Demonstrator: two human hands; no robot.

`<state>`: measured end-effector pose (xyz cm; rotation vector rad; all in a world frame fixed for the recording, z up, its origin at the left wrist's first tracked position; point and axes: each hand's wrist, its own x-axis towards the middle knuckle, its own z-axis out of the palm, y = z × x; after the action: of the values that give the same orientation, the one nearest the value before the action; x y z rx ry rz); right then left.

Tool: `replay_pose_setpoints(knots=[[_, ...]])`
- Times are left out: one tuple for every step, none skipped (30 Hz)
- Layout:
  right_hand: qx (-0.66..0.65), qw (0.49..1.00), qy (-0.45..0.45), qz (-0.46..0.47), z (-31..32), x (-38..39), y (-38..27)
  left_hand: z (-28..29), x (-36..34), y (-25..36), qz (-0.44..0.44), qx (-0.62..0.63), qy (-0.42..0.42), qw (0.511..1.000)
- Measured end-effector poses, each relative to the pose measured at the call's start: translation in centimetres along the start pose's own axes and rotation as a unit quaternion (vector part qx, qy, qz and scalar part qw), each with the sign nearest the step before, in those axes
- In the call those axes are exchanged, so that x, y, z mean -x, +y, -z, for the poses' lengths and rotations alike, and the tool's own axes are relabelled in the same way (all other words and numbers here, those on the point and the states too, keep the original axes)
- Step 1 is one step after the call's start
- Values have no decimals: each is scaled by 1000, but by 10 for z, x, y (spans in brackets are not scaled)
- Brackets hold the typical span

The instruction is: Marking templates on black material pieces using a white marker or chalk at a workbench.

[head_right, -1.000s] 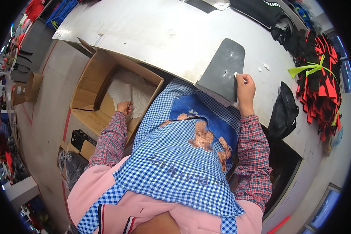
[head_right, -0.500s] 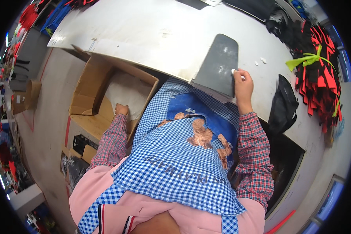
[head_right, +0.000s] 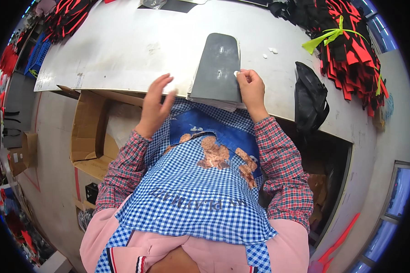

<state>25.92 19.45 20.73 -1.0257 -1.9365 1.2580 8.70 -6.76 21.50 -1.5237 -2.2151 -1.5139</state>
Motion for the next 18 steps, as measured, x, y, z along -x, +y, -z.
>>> replay_pose_setpoints(knots=[[-6, 1000, -6, -10, 0, 1, 0, -8, -4, 7, -9, 1, -29, 1000], [-24, 1000, -2, -18, -1, 4, -1, -15, -8, 10, -24, -15, -68, 997], [-25, 1000, 2, -19, 0, 4, 0, -20, -10, 13, -27, -14, -71, 997], [-18, 1000, 0, -16, 1, 5, 1, -25, -12, 15, -38, -43, -102, 993], [-11, 1000, -3, -13, 2, 6, 2, -28, -12, 16, -49, -72, -132, 987], [-13, 1000, -1, -15, 3, 7, 2, -32, -13, 13, -51, -64, -141, 987], [-7, 1000, 0, -10, 4, 8, 3, -34, -13, 12, -52, -64, -143, 986], [-1, 1000, 1, -6, 4, 8, 3, -35, -13, 10, -59, -82, -158, 982], [-3, 1000, 3, -7, 4, 10, 3, -36, -14, 9, -65, -100, -173, 978], [10, 1000, 4, 1, 4, 11, 3, -37, -14, 7, -67, -100, -176, 977], [22, 1000, 4, 8, 4, 11, 2, -37, -14, 5, -68, -111, -178, 975], [22, 1000, 7, 6, 4, 12, 1, -38, -14, 4, -69, -122, -181, 974], [30, 999, 4, 17, 4, 13, -1, -39, -14, 2, -71, -121, -183, 973], [38, 999, 1, 28, 4, 14, -3, -39, -14, 1, -70, -119, -181, 974], [38, 999, 5, 26, 4, 15, -4, -39, -14, 0, -70, -117, -179, 974], [44, 999, 5, 27, 4, 15, -5, -39, -15, -1, -73, -115, -182, 974], [50, 998, 5, 29, 4, 16, -6, -39, -15, -1, -73, -110, -183, 974], [50, 998, 8, 28, 4, 17, -7, -38, -16, -2, -74, -104, -184, 975]])
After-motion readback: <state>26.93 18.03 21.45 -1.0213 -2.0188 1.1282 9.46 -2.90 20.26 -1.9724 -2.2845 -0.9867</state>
